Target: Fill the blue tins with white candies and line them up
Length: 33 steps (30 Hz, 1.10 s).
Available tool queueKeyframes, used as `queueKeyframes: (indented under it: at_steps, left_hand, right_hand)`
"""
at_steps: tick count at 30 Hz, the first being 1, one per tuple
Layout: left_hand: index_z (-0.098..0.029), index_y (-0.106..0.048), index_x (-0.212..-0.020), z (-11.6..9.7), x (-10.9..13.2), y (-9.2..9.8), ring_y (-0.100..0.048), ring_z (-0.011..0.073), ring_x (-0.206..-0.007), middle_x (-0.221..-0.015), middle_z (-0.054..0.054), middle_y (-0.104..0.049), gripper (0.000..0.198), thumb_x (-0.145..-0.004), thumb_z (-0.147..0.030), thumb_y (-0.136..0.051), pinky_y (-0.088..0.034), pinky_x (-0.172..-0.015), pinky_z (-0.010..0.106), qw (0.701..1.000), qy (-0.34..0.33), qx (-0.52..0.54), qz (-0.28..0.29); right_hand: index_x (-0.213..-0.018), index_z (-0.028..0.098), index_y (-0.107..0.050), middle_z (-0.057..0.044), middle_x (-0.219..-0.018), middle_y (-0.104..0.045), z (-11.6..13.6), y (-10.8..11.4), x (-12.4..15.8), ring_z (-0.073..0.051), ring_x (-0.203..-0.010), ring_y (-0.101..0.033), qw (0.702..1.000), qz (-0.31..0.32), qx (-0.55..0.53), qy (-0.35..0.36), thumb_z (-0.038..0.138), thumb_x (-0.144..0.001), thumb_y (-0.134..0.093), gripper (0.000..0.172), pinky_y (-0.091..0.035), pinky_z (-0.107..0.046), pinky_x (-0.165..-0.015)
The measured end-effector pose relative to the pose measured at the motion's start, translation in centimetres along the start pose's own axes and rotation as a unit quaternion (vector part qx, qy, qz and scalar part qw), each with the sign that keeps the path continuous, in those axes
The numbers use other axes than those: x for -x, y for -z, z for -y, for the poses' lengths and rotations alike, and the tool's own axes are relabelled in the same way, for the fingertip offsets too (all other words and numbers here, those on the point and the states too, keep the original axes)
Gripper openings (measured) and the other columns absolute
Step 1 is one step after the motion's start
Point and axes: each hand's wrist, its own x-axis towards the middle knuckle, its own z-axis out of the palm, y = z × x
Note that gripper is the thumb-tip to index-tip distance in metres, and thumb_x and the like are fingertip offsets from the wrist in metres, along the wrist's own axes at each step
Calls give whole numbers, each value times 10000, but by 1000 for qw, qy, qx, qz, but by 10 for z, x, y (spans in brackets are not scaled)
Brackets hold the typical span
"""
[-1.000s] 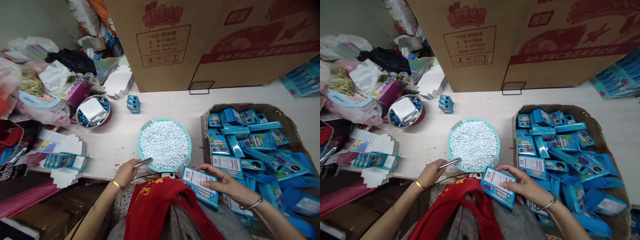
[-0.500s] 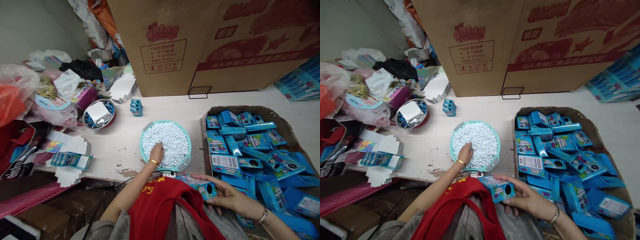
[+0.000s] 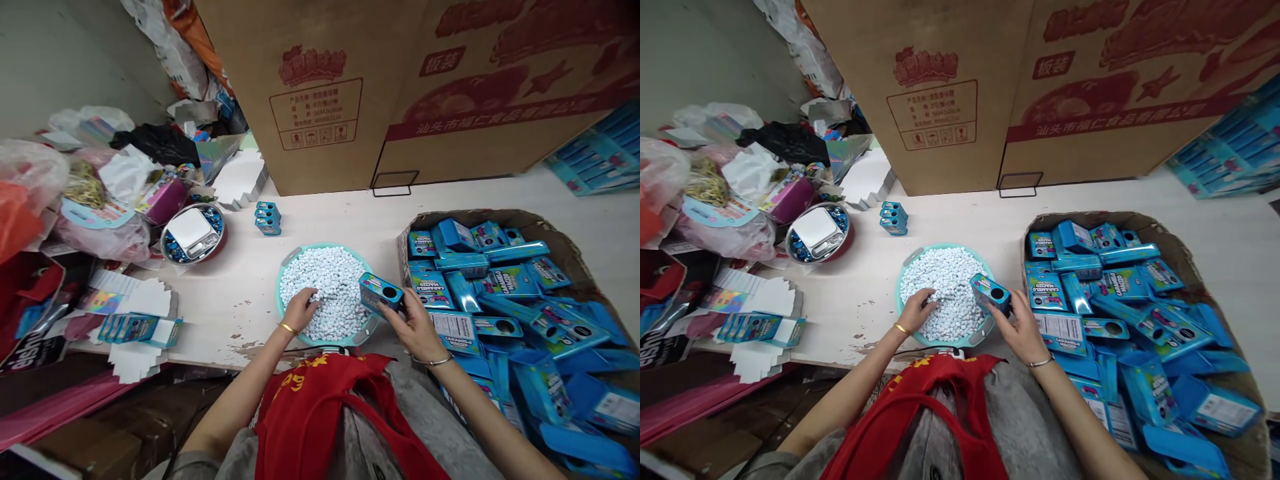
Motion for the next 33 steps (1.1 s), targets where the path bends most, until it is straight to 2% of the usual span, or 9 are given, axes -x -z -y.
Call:
queueKeyframes:
  at_steps: [4, 8, 11, 17, 21, 26, 28, 30, 33]
  left_hand:
    - [-173, -571, -1087, -10, 3, 43, -602, 185, -934, -1012, 75, -647, 248, -864, -281, -556, -482, -842, 325, 997, -76, 32, 10]
    - [-182, -564, -1114, -39, 0, 86, -598, 167, -914, -1003, 68, -645, 265, -887, -315, -538, -471, -828, 296, 991, -127, 21, 34]
    - [-180, -558, -1120, -63, -6, 109, -600, 166, -941, -1033, 70, -646, 253, -900, -296, -516, -469, -844, 292, 983, -165, -16, 82]
    - [-170, -550, -1133, -108, -19, 132, -609, 212, -994, -1079, 80, -652, 257, -890, -243, -507, -482, -847, 333, 950, -166, -196, 179]
    - [-153, -540, -1134, -140, -23, 142, -630, 241, -959, -1068, 91, -659, 270, -871, -205, -506, -506, -791, 361, 921, -135, -302, 207]
    - [-126, -581, -976, -174, -16, 146, -648, 232, -817, -914, 100, -654, 184, -868, -103, -434, -512, -674, 344, 890, -131, -381, 213]
    - [-129, -589, -937, -178, -12, 146, -641, 219, -809, -884, 95, -641, 202, -872, -73, -407, -504, -670, 325, 888, -131, -390, 205]
    - [-143, -591, -932, -169, -8, 147, -628, 204, -839, -889, 84, -632, 196, -883, -87, -409, -497, -697, 305, 899, -123, -378, 184]
    - [-190, -571, -1028, -127, -2, 148, -604, 182, -906, -968, 57, -619, 177, -908, -187, -442, -482, -755, 281, 935, -71, -324, 124]
  right_hand:
    - [-1173, 185, -504, -123, -1109, -560, -2, 4, -16, -262, -1063, -542, 994, 11, 88, 70, 329, -885, -489, 323, -459, -426, -912]
    - [-1223, 183, -482, -127, -1139, -574, -6, -1, -24, -271, -1074, -552, 985, 39, 135, 97, 257, -883, -468, 347, -472, -445, -914]
    - [-1252, 191, -467, -125, -1164, -575, -4, -9, -27, -273, -1099, -548, 981, 54, 147, 118, 213, -872, -464, 380, -476, -455, -930]
    - [-1258, 189, -470, -128, -1167, -584, 7, -25, -27, -279, -1120, -544, 976, 66, 146, 149, 165, -854, -468, 405, -488, -467, -937]
    - [-1273, 192, -458, -130, -1175, -583, 8, -30, -25, -277, -1135, -536, 975, 66, 133, 166, 169, -867, -464, 407, -489, -471, -941]
    - [-1274, 193, -456, -128, -1170, -583, 6, -34, -24, -275, -1119, -540, 975, 68, 130, 165, 171, -864, -474, 411, -485, -472, -944]
    - [-1272, 195, -459, -127, -1176, -581, 6, -34, -24, -274, -1120, -539, 976, 74, 130, 161, 175, -862, -475, 410, -478, -474, -953]
    - [-1269, 195, -462, -128, -1185, -578, 5, -33, -24, -275, -1135, -532, 977, 77, 124, 156, 185, -867, -466, 402, -467, -477, -961]
    - [-1239, 188, -480, -132, -1192, -576, 3, -30, -27, -278, -1149, -524, 985, 69, 90, 130, 234, -877, -475, 365, -445, -470, -975]
